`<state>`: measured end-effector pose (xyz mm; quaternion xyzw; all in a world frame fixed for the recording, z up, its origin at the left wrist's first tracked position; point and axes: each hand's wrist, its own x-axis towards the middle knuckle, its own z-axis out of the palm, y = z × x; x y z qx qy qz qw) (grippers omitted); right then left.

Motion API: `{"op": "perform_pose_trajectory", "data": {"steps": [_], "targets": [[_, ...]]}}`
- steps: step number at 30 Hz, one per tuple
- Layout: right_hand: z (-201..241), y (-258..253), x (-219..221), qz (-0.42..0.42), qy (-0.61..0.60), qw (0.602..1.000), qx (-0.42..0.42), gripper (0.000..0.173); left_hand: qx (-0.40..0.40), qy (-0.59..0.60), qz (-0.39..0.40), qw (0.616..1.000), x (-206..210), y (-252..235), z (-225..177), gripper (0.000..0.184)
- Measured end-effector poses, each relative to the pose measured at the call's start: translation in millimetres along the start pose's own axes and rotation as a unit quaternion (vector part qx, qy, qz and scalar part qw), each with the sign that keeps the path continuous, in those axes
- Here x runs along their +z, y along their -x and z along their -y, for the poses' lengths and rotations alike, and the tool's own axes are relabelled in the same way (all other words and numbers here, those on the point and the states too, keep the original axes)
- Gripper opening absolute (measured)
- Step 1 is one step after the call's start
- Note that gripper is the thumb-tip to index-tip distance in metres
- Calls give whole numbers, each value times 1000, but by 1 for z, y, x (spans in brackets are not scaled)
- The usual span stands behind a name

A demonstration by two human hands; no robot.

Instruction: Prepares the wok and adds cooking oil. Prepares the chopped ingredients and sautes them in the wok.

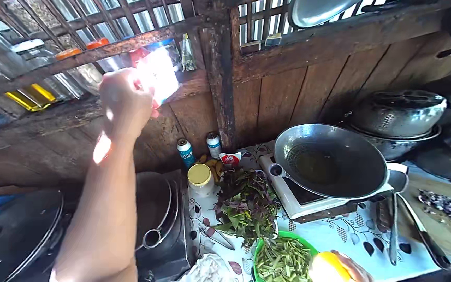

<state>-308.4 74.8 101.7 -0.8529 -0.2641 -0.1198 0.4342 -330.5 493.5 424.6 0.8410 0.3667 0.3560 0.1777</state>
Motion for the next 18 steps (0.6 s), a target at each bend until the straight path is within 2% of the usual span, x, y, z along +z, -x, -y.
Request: {"op": "perform_pose_trajectory", "data": {"steps": [2, 5, 10, 14, 16, 18], "targets": [[-8, -1, -2, 22, -21, 999, 21, 65, 28, 2, 27, 999, -7, 39, -2, 15], [-44, -4, -4, 24, -25, 999, 29, 62, 60, 22, 94, 994, -6, 116, 0, 12], [-107, -20, -5, 82, -42, 995, -47, 61, 25, 139, 179, 974, 40, 247, 8, 9], [-136, -36, -6, 158, -38, 987, -13, 56, -106, 220, 195, 950, 103, 325, -4, 13], [-147, -40, -3, 176, -31, 984, 14, 56, -165, 314, 186, 916, 124, 358, -10, 18], [-158, -42, 4, 173, -35, 984, 10, 55, -208, 384, 179, 881, 136, 385, -19, 16]]}}
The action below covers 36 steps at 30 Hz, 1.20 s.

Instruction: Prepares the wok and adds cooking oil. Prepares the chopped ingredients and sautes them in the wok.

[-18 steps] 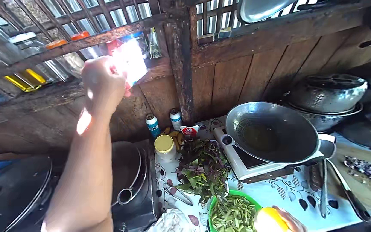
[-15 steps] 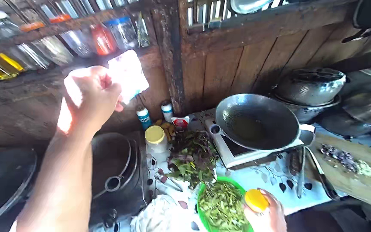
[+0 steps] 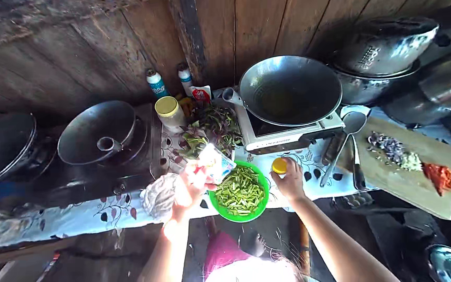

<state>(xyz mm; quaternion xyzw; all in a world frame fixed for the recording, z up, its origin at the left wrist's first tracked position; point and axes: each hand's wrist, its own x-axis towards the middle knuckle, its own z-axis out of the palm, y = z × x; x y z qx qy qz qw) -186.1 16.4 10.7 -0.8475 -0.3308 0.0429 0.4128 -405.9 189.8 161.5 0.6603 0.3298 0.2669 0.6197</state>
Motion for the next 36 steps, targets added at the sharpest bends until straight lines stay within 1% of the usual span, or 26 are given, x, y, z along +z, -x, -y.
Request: {"op": "perform_pose_trajectory", "data": {"steps": [2, 3, 5, 7, 8, 9, 10, 11, 12, 13, 14, 16, 17, 18, 20, 21, 23, 24, 25, 27, 29, 32, 34, 36], "targets": [[-9, -8, 10, 14, -30, 999, -12, 55, -14, 31, -4, 999, 12, 14, 10, 15], [-13, -11, 16, 35, -43, 998, -11, 55, -12, 25, -11, 1000, 16, 19, 15, 13], [-17, -17, 28, 86, -54, 995, 4, 57, 5, -16, -32, 999, 18, 26, 23, 14], [-12, -15, 29, 117, -45, 991, 37, 60, 25, -81, -48, 995, 17, 33, 27, 17], [-5, -11, 25, 115, -41, 992, 42, 63, 34, -118, -48, 991, 16, 35, 29, 17], [6, -4, 18, 104, -43, 993, 28, 65, 42, -156, -43, 986, 15, 36, 30, 18], [20, 5, 11, 97, -55, 994, -4, 69, 46, -193, -34, 980, 13, 37, 33, 19], [37, 16, 2, 119, -78, 989, -35, 74, 51, -224, -18, 973, 13, 38, 36, 20], [56, 27, -6, 165, -115, 978, -62, 76, 66, -244, 1, 968, 14, 39, 39, 22], [73, 36, -12, 215, -152, 961, -88, 72, 92, -255, 17, 962, 17, 41, 42, 22], [89, 42, -17, 252, -167, 947, -108, 63, 129, -259, 27, 957, 22, 42, 45, 21], [108, 48, -26, 298, -164, 935, -100, 37, 197, -259, 48, 945, 31, 44, 51, 20], [110, 51, -30, 307, -161, 934, -86, 30, 212, -254, 56, 942, 35, 47, 53, 20], [107, 54, -31, 304, -167, 935, -75, 28, 217, -242, 60, 944, 37, 49, 55, 20], [92, 64, -29, 266, -210, 938, -70, 25, 187, -191, 80, 960, 39, 56, 63, 19], [84, 70, -28, 240, -238, 939, -70, 24, 156, -165, 96, 969, 40, 58, 67, 23], [72, 80, -25, 194, -283, 937, -63, 19, 59, -130, 156, 977, 41, 64, 70, 35], [67, 84, -25, 176, -299, 936, -58, 16, 16, -114, 183, 976, 44, 66, 72, 35], [64, 88, -25, 162, -313, 934, -52, 14, -24, -103, 196, 975, 47, 69, 73, 29], [60, 95, -26, 147, -360, 921, -32, 10, -57, -82, 192, 976, 56, 73, 76, 18], [59, 98, -30, 151, -409, 900, 8, 15, -43, -79, 182, 979, 62, 75, 78, 15], [59, 98, -39, 182, -421, 886, 67, 18, 28, -125, 184, 975, 65, 74, 80, 16], [57, 95, -44, 206, -394, 892, 81, 17, 64, -149, 180, 970, 67, 72, 78, 15], [56, 91, -47, 218, -352, 906, 86, 13, 101, -167, 160, 968, 69, 73, 78, 15]]}}
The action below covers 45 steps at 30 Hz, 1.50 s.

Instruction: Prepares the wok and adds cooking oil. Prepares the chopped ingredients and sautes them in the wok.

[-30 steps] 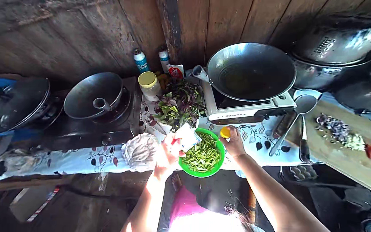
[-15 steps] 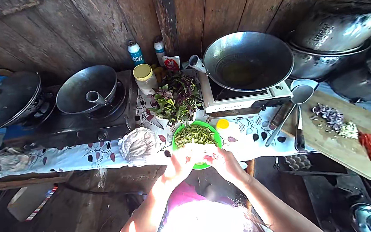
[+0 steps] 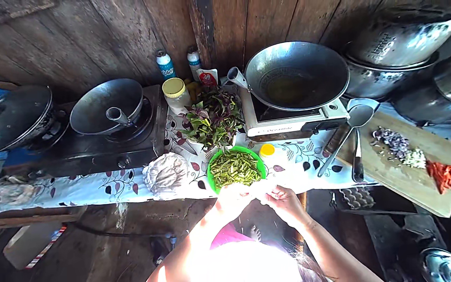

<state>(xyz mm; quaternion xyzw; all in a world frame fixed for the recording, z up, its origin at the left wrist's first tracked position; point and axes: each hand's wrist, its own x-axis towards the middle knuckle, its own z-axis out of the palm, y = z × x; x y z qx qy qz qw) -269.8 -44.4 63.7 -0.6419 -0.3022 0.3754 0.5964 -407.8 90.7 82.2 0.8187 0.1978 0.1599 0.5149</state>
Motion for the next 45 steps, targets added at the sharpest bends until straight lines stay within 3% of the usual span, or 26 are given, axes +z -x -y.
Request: {"op": "perform_pose_trajectory", "data": {"steps": [3, 8, 15, 17, 21, 24, 27, 30, 33, 35, 38, 42, 45], "targets": [[-3, -5, -10, 4, 72, 997, -16, 11, 12, -29, -28, 999, 8, -2, 2, 14], [-23, -10, -18, -1, 142, 983, -117, 18, -56, -32, -29, 997, 19, -2, 12, 18], [-20, -5, -37, 21, 230, 966, -120, 23, -121, -17, -43, 992, 34, -10, 20, 15], [-15, -5, -51, -27, 241, 966, -89, 25, -152, 5, -28, 988, 38, -13, 14, 20], [-16, -24, -105, -147, 270, 952, 13, 26, -195, 12, 68, 978, 40, -13, 15, 49], [-20, -50, -140, -164, 310, 935, 64, 25, -160, 16, 114, 980, 40, -1, 25, 53], [-27, -73, -150, -156, 338, 926, 71, 25, -119, 34, 117, 985, 36, 18, 35, 44], [-32, -87, -134, -187, 330, 925, 8, 22, -137, -1, 126, 982, 21, 37, 41, 39], [-31, -88, -101, -232, 306, 912, -145, 20, -213, 6, 109, 971, 4, 54, 44, 39], [-21, -88, -72, -214, 265, 917, -209, 20, -246, 12, 74, 966, -4, 64, 50, 38], [-14, -99, -30, -147, 225, 941, -208, 19, -250, 24, 20, 968, -6, 77, 61, 35], [-8, -126, 13, -135, 219, 960, -111, 13, -285, 46, -2, 957, -13, 74, 53, 34], [-16, -126, 33, -93, 235, 958, -133, 16, -271, 55, -76, 958, -27, 67, 55, 38]]}}
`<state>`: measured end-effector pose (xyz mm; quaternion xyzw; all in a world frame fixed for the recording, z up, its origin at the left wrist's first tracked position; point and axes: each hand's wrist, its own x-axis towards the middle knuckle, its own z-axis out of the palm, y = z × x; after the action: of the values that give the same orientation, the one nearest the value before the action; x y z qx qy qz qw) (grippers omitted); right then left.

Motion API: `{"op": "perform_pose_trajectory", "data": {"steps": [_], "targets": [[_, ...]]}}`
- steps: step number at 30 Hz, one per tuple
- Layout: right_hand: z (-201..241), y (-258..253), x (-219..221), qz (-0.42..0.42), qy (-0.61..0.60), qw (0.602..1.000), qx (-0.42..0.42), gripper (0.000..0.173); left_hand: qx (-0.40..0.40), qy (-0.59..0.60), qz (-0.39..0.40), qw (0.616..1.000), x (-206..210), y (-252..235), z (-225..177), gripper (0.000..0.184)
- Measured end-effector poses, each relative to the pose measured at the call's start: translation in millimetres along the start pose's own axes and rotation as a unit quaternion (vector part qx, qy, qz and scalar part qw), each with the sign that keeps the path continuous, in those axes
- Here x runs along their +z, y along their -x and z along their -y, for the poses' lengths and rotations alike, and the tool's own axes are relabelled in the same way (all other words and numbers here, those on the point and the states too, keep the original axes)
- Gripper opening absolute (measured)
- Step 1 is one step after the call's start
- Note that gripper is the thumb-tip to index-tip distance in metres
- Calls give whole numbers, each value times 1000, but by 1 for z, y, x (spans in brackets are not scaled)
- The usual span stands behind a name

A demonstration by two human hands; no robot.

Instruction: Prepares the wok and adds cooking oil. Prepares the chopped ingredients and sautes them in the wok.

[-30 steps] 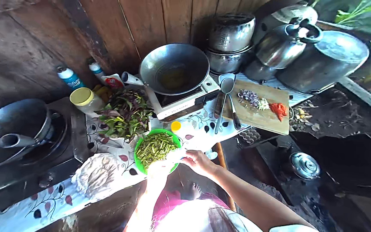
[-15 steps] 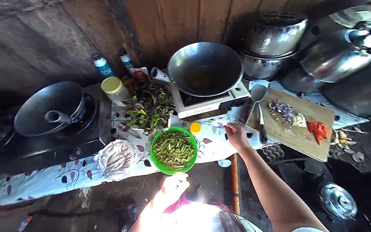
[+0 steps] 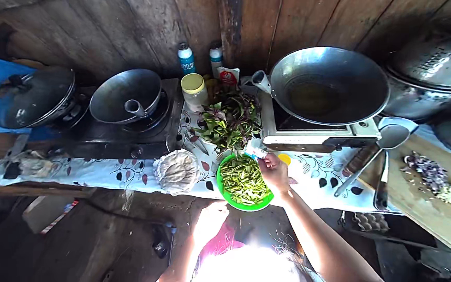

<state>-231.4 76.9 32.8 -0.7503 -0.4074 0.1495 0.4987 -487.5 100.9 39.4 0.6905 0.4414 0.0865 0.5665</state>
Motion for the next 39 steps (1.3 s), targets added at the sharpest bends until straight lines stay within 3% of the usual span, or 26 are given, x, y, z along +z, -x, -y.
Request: {"op": "perform_pose_trajectory", "data": {"steps": [3, 5, 7, 12, 16, 24, 30, 35, 37, 39], "targets": [[-3, 17, 17, 80, 2, 996, -49, 22, 46, 12, -64, 997, -13, -23, -17, 53], [-1, 18, 28, 130, 5, 990, -51, 24, 47, -15, -71, 996, -22, -46, -32, 69], [8, 11, 41, 161, 8, 986, -49, 25, 52, -62, -52, 995, -32, -70, -42, 73], [37, -19, 62, 247, 62, 967, 25, 28, 39, -91, -75, 992, -46, -114, -47, 34], [50, -28, 66, 293, 135, 944, 71, 46, -4, -104, -100, 989, -61, -143, -33, 29], [47, 9, 61, 163, 74, 975, -128, 32, -9, -181, -91, 979, -49, -180, -28, 27], [49, 32, 25, 155, 116, 977, -94, 29, -42, -179, -46, 982, -38, -184, -26, 32], [7, 83, -15, 9, 103, 987, -124, 22, -38, -139, -28, 989, -46, -181, -18, 44], [-9, 103, -36, -23, 107, 986, -129, 26, -13, -126, -46, 991, -49, -174, -16, 47], [-18, 120, -55, -42, 105, 987, -111, 29, 5, -119, -113, 986, -51, -169, -14, 47]]}}
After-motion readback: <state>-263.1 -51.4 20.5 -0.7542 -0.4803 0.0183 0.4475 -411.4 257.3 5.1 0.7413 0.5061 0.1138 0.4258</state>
